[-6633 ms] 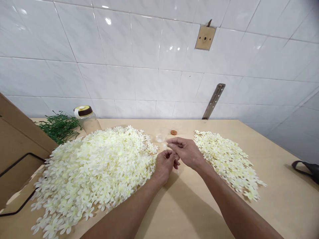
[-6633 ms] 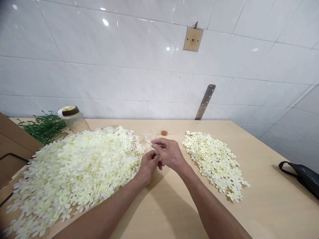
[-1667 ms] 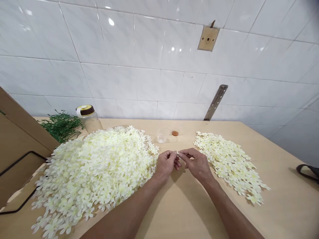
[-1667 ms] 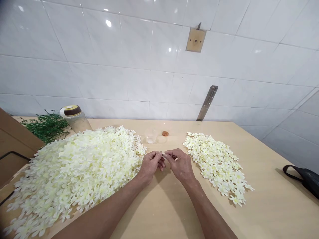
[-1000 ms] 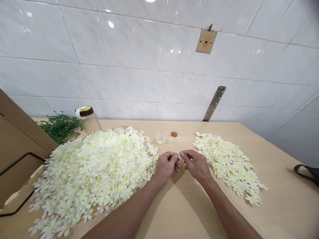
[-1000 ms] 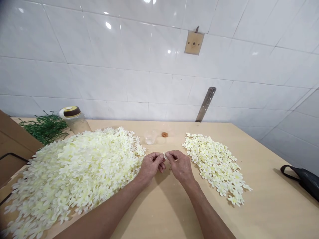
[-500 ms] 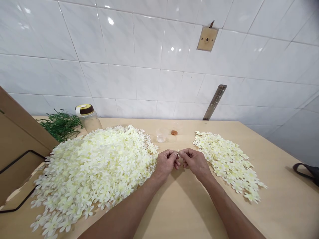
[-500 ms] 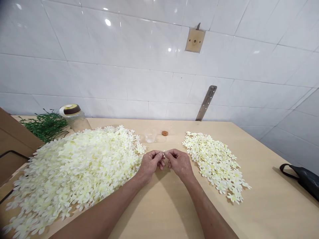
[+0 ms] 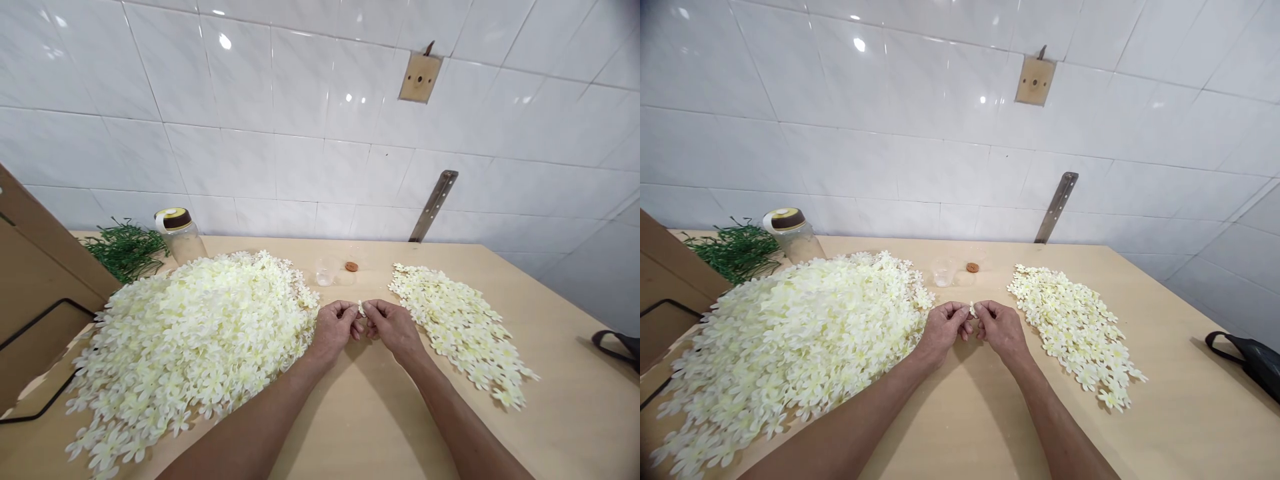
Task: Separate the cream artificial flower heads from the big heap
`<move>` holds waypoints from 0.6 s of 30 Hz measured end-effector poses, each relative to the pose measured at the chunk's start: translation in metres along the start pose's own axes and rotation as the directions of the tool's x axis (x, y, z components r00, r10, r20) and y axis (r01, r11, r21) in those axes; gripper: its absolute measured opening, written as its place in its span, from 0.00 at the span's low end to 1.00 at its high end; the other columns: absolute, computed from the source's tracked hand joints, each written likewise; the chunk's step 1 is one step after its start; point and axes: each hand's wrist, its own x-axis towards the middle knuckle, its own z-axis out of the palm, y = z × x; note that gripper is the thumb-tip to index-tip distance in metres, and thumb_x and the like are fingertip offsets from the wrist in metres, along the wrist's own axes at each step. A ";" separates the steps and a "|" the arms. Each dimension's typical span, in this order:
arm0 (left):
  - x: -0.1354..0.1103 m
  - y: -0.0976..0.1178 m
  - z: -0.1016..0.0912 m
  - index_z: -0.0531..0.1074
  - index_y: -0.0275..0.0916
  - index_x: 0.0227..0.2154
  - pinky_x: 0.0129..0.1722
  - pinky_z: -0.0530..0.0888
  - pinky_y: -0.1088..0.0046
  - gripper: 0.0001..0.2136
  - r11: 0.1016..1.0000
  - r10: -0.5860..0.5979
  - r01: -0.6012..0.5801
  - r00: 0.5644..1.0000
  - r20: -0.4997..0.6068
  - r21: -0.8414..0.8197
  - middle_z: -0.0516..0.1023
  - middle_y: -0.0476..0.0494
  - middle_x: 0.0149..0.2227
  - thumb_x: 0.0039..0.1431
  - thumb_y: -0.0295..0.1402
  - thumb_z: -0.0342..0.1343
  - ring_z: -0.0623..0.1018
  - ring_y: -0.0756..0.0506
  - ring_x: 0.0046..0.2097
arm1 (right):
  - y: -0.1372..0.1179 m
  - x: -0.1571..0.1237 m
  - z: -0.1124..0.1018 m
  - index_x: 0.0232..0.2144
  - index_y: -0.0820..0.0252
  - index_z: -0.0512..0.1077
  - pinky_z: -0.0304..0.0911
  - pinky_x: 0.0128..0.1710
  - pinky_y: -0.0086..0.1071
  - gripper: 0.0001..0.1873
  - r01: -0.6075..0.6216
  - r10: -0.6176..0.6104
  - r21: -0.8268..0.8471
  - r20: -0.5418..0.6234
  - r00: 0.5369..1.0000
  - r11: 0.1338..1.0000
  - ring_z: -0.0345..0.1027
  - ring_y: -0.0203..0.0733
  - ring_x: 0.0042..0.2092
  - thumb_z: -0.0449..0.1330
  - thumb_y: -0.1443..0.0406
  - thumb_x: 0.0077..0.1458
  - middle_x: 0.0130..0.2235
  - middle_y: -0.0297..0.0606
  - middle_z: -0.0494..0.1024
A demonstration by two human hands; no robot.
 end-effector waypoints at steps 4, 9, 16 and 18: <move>0.000 -0.001 0.000 0.72 0.34 0.28 0.20 0.67 0.77 0.11 1.000 -0.002 0.002 1.000 -0.017 0.001 0.74 0.48 0.19 0.54 0.38 0.60 0.70 0.53 0.17 | -0.005 -0.002 0.002 0.27 0.59 0.74 0.66 0.24 0.32 0.21 0.003 -0.003 -0.004 -0.040 0.999 1.000 0.69 0.39 0.21 0.59 0.47 0.54 0.20 0.33 0.72; 0.001 -0.003 0.000 0.72 0.34 0.27 0.20 0.68 0.77 0.11 1.000 0.007 -0.007 1.000 -0.027 -0.002 0.73 0.48 0.19 0.55 0.39 0.59 0.70 0.52 0.18 | -0.009 -0.005 0.002 0.32 0.60 0.76 0.68 0.24 0.33 0.21 -0.022 0.027 0.077 -0.072 0.997 0.997 0.70 0.40 0.22 0.63 0.48 0.49 0.23 0.35 0.76; 0.002 -0.003 -0.002 0.73 0.34 0.28 0.21 0.68 0.77 0.11 0.999 0.003 -0.003 1.000 0.000 -0.043 0.74 0.47 0.19 0.55 0.39 0.59 0.70 0.53 0.18 | -0.002 -0.004 0.002 0.30 0.58 0.79 0.69 0.27 0.33 0.17 0.081 -0.086 -0.056 -0.085 0.993 0.995 0.72 0.41 0.27 0.62 0.51 0.52 0.29 0.38 0.81; 0.002 -0.002 -0.001 0.73 0.34 0.28 0.20 0.69 0.77 0.12 0.998 -0.021 0.023 1.000 0.022 -0.059 0.75 0.46 0.20 0.55 0.40 0.60 0.71 0.52 0.19 | 0.001 -0.005 0.002 0.31 0.57 0.79 0.71 0.32 0.34 0.16 0.191 -0.210 -0.146 -0.125 0.970 0.971 0.74 0.43 0.32 0.60 0.52 0.55 0.33 0.39 0.81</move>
